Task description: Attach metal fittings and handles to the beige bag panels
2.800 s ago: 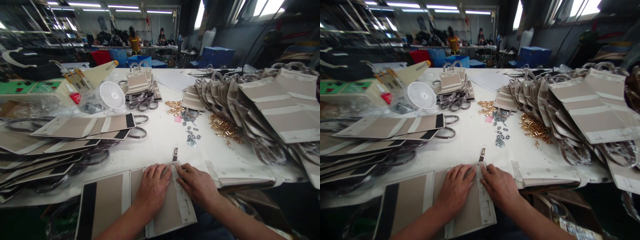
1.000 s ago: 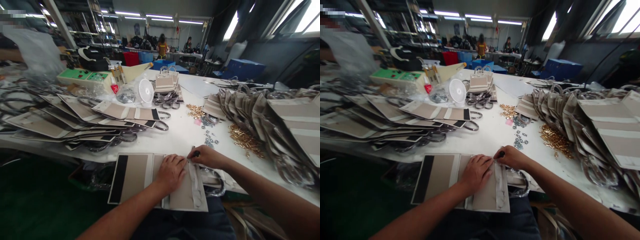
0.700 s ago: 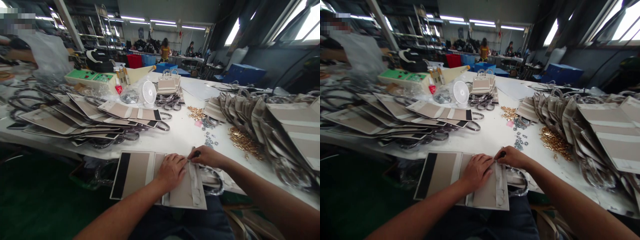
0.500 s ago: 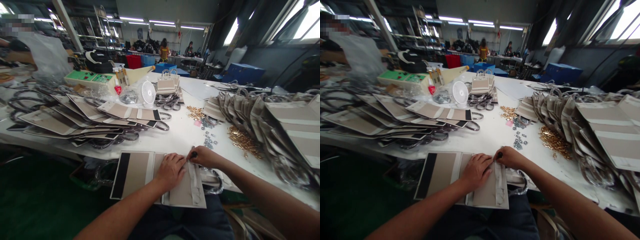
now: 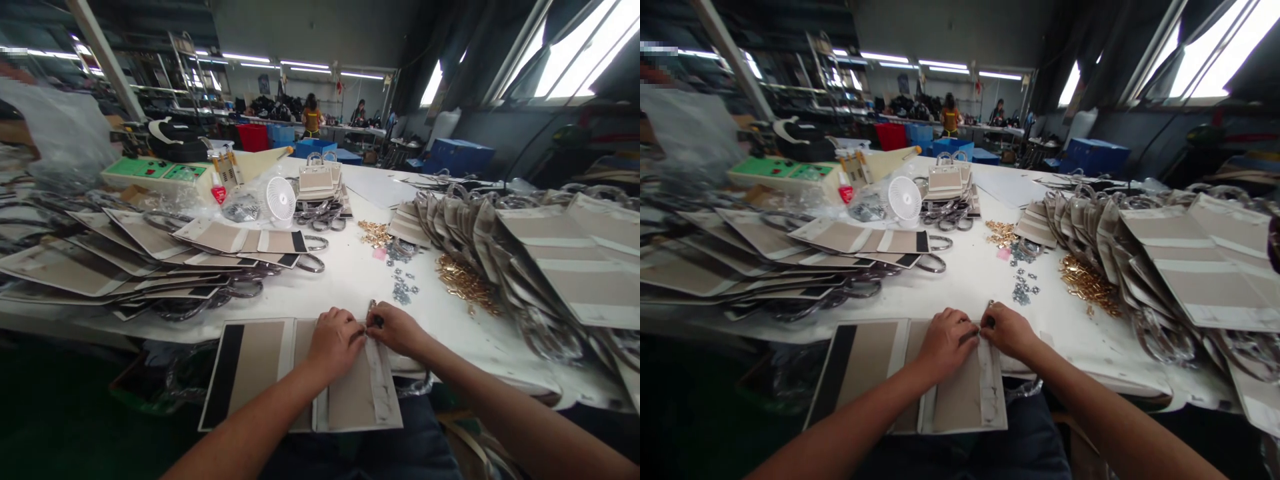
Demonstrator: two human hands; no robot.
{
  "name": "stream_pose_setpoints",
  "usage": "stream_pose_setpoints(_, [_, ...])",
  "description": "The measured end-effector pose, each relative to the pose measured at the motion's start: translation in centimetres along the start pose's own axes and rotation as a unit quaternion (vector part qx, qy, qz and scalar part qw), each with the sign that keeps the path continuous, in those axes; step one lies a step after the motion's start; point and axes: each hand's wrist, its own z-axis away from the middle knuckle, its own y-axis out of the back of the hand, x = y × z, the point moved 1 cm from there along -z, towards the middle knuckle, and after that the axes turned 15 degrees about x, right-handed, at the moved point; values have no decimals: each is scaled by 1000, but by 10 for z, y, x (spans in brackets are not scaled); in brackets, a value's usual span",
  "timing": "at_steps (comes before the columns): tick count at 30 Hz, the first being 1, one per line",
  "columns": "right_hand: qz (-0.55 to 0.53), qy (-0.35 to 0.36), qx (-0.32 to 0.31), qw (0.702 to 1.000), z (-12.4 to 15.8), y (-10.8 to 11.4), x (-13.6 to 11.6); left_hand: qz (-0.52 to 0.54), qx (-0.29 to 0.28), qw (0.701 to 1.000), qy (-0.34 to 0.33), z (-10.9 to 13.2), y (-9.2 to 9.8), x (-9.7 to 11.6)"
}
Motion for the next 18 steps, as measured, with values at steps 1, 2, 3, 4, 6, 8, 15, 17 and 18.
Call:
stream_pose_setpoints(1, [-4,-2,3,1000,0,1,0,-2,5,1000,9,-3,-3,0])
stream_pose_setpoints(2, [-10,-2,3,1000,0,4,1,-2,11,1000,17,-6,-5,0])
stream_pose_setpoints(3, [-16,-4,3,1000,-3,7,4,-1,16,1000,23,-8,-7,0])
stream_pose_setpoints(4, [-19,-10,8,1000,-6,12,9,2,21,999,27,-9,-8,0])
stream_pose_setpoints(6, [-8,-40,34,999,-16,24,27,11,28,999,32,-9,-8,0])
stream_pose_setpoints(8, [26,-79,68,994,-27,37,51,22,32,999,36,-8,-8,0])
stream_pose_setpoints(15, [95,-123,65,986,-38,51,109,31,39,998,42,-7,-12,-2])
stream_pose_setpoints(17, [99,-129,65,985,-36,50,110,32,41,998,40,-7,-13,-3])
stream_pose_setpoints(18, [101,-132,65,984,-36,50,110,32,42,998,38,-7,-14,-3])
